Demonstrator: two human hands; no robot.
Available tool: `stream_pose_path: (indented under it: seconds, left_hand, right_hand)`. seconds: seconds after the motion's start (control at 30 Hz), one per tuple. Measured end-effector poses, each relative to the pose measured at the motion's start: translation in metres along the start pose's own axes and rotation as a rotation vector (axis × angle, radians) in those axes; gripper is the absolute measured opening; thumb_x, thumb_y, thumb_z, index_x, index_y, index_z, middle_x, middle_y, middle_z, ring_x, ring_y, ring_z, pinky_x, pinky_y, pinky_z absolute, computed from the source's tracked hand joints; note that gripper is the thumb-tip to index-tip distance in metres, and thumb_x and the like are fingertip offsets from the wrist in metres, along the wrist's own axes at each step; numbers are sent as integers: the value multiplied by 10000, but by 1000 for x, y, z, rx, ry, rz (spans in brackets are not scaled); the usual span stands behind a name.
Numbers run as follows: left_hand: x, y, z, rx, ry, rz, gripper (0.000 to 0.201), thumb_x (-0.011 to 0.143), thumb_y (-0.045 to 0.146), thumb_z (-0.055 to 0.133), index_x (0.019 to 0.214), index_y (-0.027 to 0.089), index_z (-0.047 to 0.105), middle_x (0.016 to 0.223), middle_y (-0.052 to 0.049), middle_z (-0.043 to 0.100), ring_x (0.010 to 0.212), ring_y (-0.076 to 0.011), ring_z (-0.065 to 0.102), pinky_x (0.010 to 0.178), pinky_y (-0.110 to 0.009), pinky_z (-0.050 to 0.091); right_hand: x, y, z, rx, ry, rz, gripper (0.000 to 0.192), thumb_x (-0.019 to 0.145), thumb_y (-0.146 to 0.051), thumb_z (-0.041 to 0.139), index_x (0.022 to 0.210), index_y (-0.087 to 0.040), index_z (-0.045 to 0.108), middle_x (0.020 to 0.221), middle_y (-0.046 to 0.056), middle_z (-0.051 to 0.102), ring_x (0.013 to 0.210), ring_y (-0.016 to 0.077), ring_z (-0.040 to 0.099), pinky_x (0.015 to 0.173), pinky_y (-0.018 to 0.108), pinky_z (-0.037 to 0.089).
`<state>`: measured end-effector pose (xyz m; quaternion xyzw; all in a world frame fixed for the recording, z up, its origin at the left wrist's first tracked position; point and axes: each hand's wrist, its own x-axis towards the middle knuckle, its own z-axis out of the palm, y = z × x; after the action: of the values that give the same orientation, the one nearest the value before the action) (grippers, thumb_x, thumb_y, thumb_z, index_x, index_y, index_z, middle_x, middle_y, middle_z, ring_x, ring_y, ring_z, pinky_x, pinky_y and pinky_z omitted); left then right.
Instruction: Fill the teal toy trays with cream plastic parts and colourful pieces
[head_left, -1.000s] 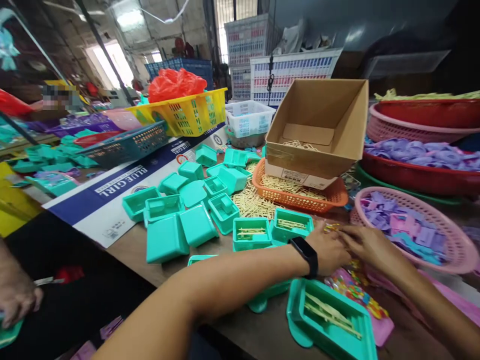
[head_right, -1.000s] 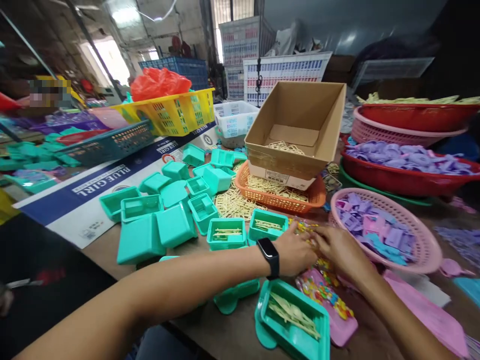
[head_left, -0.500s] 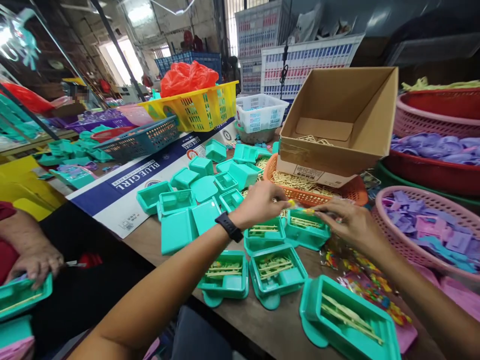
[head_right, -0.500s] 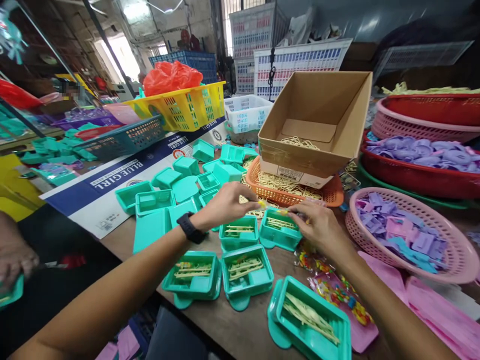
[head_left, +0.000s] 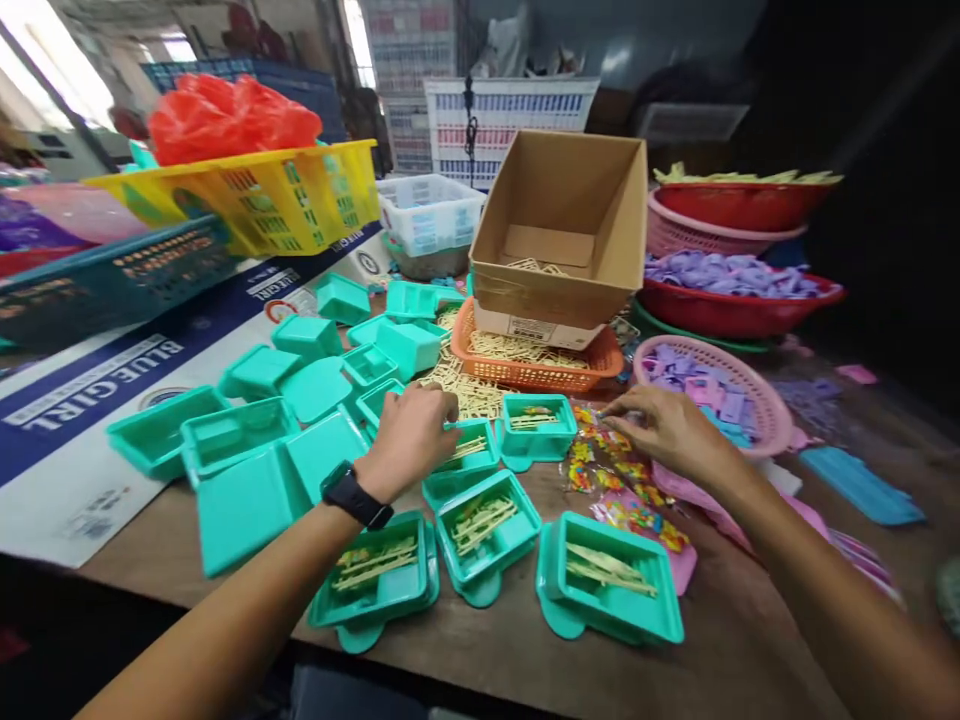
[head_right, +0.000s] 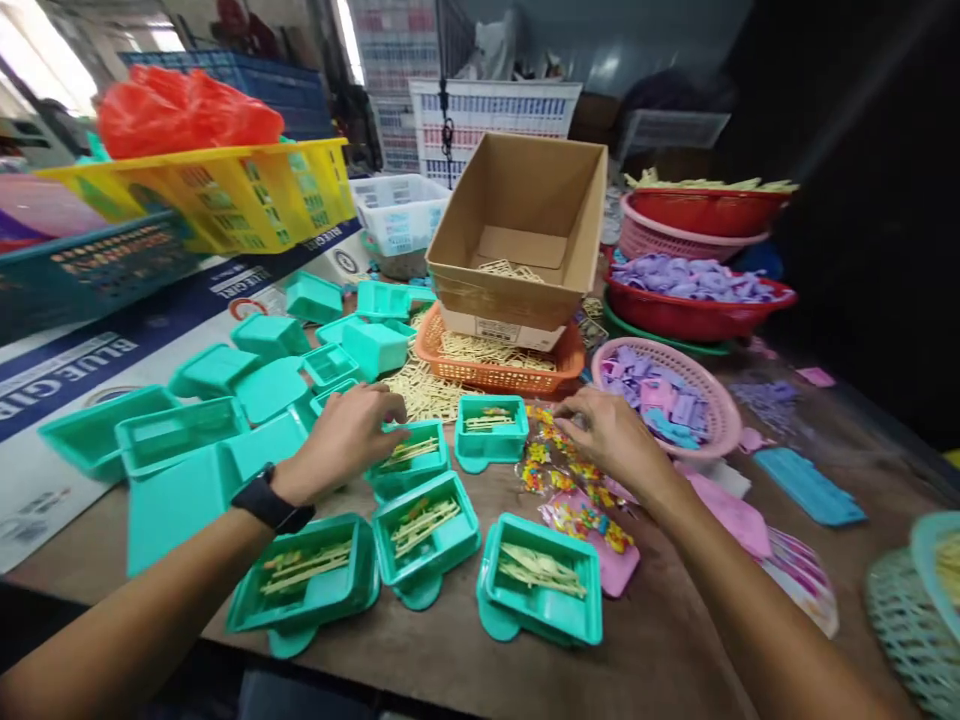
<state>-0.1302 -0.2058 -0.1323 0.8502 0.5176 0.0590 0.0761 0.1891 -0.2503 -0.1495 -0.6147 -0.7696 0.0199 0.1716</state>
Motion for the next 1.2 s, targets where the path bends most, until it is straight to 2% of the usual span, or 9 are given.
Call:
stream_pose_path:
  seconds: [0.07, 0.17, 0.27, 0.33, 0.53, 0.77, 0.9, 1.03, 1.2]
  left_hand:
    - [8, 24, 0, -4, 58, 147, 135, 869, 153, 560, 838, 169, 690, 970, -93, 692, 976, -283, 590, 745, -374, 363]
    - [23, 73, 15, -2, 7, 545, 147, 866, 121, 554, 830, 169, 689, 983, -89, 699, 1001, -270, 587, 754, -368, 384]
    - [39, 117, 43, 35, -119, 847, 117, 857, 131, 599, 917, 156, 697, 1050, -107, 717, 1081, -284, 593, 810, -385, 406]
    - [47, 136, 59, 70, -202, 897, 101, 864, 137, 607, 909, 144, 698, 1012, -122, 732, 1049, -285, 623, 876, -414, 406]
    - [58, 151, 73, 53, -231, 813, 183, 886, 109, 546, 795, 137, 702, 829, -126, 731, 866, -270, 673, 899, -447, 403]
    - [28, 127, 25, -258, -60, 571, 269, 927, 165, 509, 755, 161, 717, 791, -83, 715, 794, -221, 623, 735, -337, 426]
    - [-13, 100, 8, -485, -174, 418, 168, 902, 255, 617, 824, 232, 763, 843, -22, 733, 850, -213, 640, 803, -338, 448]
    - [-41, 91, 27, -445, -339, 375, 198, 909, 211, 612, 808, 250, 778, 896, -38, 715, 946, -246, 636, 875, -392, 439]
    - [-48, 97, 51, -228, -213, 368, 202, 930, 205, 584, 956, 280, 770, 1049, -79, 660, 1116, -348, 557, 921, -526, 402]
  right_hand:
    - [-25, 9, -8, -36, -77, 77, 195, 844, -259, 591, 894, -201, 771, 866, 62, 752, 777, 216, 690, 688, 323, 502]
    - [-61, 15, -6, -22, -113, 136, 196, 839, -288, 591, 868, -210, 768, 857, 57, 755, 768, 213, 694, 685, 323, 512]
    - [-95, 19, -2, -17, -34, 185, 235, 867, -335, 550, 852, -214, 752, 856, 59, 754, 776, 219, 700, 689, 330, 527]
    - [-118, 24, -3, -63, 58, 240, 277, 886, -354, 506, 857, -221, 748, 881, 67, 755, 793, 230, 702, 696, 345, 535]
    - [-184, 47, -20, -169, 188, 460, 288, 867, -333, 492, 830, -239, 762, 847, 68, 760, 775, 257, 712, 686, 369, 555]
    - [-234, 55, -11, -378, 208, 687, 394, 931, -270, 377, 990, -154, 749, 1046, 177, 739, 876, 324, 719, 789, 466, 585]
    - [-255, 67, 7, -399, 82, 717, 447, 908, -278, 432, 1227, -68, 665, 1292, 250, 642, 1084, 365, 676, 927, 512, 559]
    - [-260, 82, 15, -324, 82, 717, 471, 942, -422, 441, 1204, -111, 679, 1214, 208, 693, 1122, 349, 660, 1000, 518, 522]
    - [-256, 94, 13, -305, 161, 835, 534, 871, -509, 501, 1120, -68, 672, 1033, 235, 710, 957, 348, 691, 877, 481, 562]
